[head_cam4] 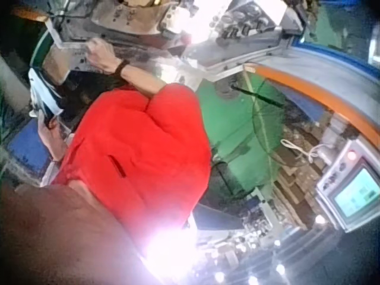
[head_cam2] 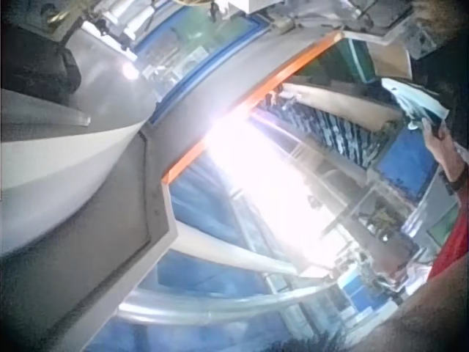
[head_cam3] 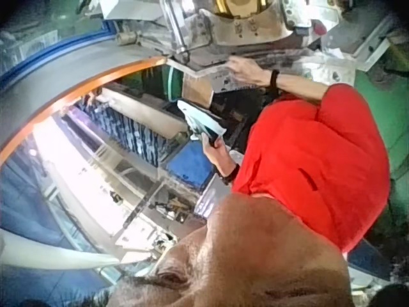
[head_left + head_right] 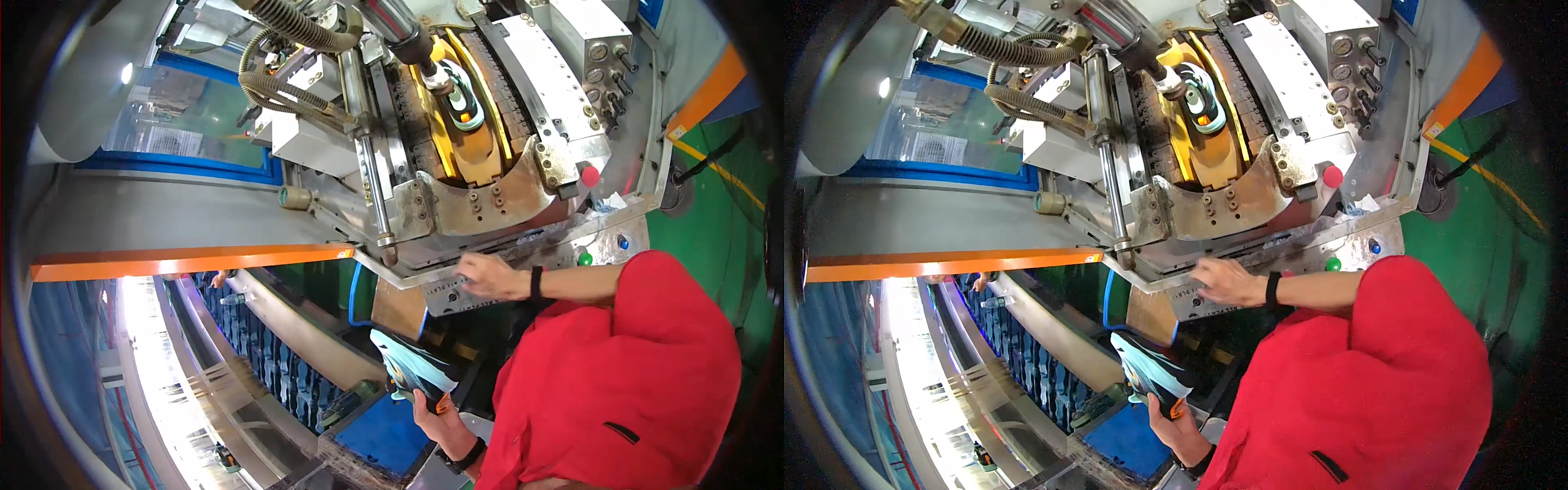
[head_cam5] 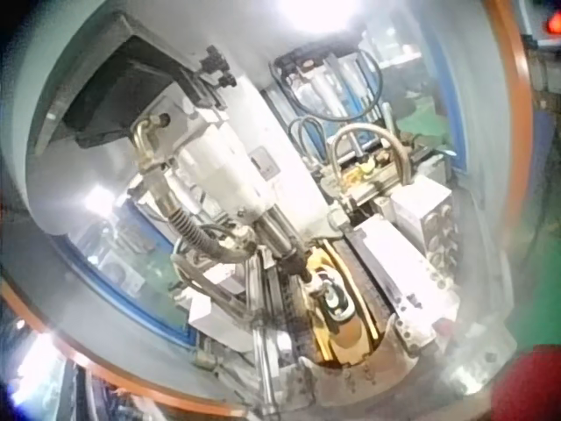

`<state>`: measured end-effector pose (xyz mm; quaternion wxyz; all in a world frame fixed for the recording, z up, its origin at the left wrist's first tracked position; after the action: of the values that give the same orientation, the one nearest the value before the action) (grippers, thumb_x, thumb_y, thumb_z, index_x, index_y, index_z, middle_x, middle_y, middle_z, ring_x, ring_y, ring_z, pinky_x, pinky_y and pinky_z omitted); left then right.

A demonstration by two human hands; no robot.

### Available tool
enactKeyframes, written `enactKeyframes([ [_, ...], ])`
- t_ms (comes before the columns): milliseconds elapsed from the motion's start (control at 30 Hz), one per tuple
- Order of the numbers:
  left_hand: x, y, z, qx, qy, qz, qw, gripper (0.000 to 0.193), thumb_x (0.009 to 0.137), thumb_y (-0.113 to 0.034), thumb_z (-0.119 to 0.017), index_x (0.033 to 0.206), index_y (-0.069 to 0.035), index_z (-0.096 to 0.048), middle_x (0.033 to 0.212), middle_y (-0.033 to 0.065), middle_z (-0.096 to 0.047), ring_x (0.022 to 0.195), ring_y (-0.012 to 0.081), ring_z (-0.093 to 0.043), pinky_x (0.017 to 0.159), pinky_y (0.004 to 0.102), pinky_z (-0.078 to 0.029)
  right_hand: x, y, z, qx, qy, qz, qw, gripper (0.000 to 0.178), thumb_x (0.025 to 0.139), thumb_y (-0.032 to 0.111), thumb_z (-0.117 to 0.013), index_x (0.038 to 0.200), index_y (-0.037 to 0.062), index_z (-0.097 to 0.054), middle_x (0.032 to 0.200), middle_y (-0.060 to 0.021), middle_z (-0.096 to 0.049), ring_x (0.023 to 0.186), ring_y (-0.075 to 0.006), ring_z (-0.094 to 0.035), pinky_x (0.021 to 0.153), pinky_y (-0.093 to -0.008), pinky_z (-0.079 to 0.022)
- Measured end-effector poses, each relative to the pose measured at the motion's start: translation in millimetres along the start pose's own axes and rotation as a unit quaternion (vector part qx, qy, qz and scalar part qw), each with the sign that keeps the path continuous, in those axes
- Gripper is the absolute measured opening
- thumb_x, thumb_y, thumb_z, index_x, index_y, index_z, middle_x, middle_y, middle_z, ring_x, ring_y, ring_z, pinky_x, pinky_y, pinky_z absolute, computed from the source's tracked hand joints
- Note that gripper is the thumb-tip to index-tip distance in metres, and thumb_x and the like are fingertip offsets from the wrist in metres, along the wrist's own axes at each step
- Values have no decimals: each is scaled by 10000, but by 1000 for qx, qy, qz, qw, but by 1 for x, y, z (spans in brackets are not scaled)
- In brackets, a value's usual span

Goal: Operates a shoe lasting machine to shape shoes on an industrial conveyor line.

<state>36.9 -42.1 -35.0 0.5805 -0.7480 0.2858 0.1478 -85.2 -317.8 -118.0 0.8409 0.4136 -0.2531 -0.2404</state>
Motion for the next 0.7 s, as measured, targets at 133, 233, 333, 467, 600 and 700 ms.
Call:
enactKeyframes([
  [133, 20, 13, 11, 4, 11, 7, 1000, 366, 888, -173, -679, 1196, 0, -584, 1114, 108, -673, 984, 270, -658, 726, 327, -518, 95, 73, 195, -9, -408, 202, 891, 219, 830, 40, -652, 1041, 6, -603, 867, -118, -606, 800, -258, -606, 748, -349, -518],
  [233, 12, 15, -3, 11, 45, 14, 999, 388, 890, -168, -671, 1224, 3, -575, 1151, 122, -664, 1026, 303, -646, 865, 429, -513, 194, 88, 345, -90, -348, 64, 931, 375, 862, 177, -706, 1174, 3, -590, 1134, -143, -650, 910, -202, -648, 730, -344, -531],
  [333, 3, 19, -12, 21, 32, 26, 999, 391, 907, -163, -645, 1256, -6, -564, 1217, 134, -639, 1105, 313, -620, 913, 474, -508, 239, 123, 386, 49, -482, 355, 800, 620, 707, 198, -779, 1235, 16, -511, 873, -118, -677, 755, -255, -642, 670, -364, -526],
  [467, -9, 34, -11, 0, 39, 13, 999, 386, 914, -164, -638, 1258, -6, -562, 1212, 131, -641, 1102, 313, -620, 922, 479, -504, 221, 144, 385, 45, -431, 164, 886, 711, 727, 186, -734, 1333, 4, -410, 1080, -224, -634, 1012, -349, -608, 855, -395, -504],
  [600, -20, 41, 5, -20, 25, -1, 999, 365, 918, -172, -643, 1233, -2, -570, 1173, 122, -659, 1053, 290, -644, 891, 440, -526, 205, 147, 378, 53, -401, 158, 901, 620, 756, 152, -693, 1311, 3, -459, 1145, -225, -617, 1094, -344, -581, 928, -401, -483],
  [700, -26, 32, 41, -52, 30, -41, 997, 270, 949, -154, -598, 1183, -17, -603, 1099, 90, -674, 944, 210, -664, 770, 325, -530, 226, 147, 345, 59, -374, 172, 909, 585, 776, 140, -678, 1308, 8, -473, 1160, -212, -616, 1108, -326, -578, 938, -391, -479],
])
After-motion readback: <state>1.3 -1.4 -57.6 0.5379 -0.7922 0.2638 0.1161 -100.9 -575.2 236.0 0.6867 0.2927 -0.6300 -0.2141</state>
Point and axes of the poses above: each hand's wrist, its own x-axis towards the middle knuckle, its own z-axis out of the back of the hand, y = z × x, the point moved 4 cm from there along x, towards the middle knuckle
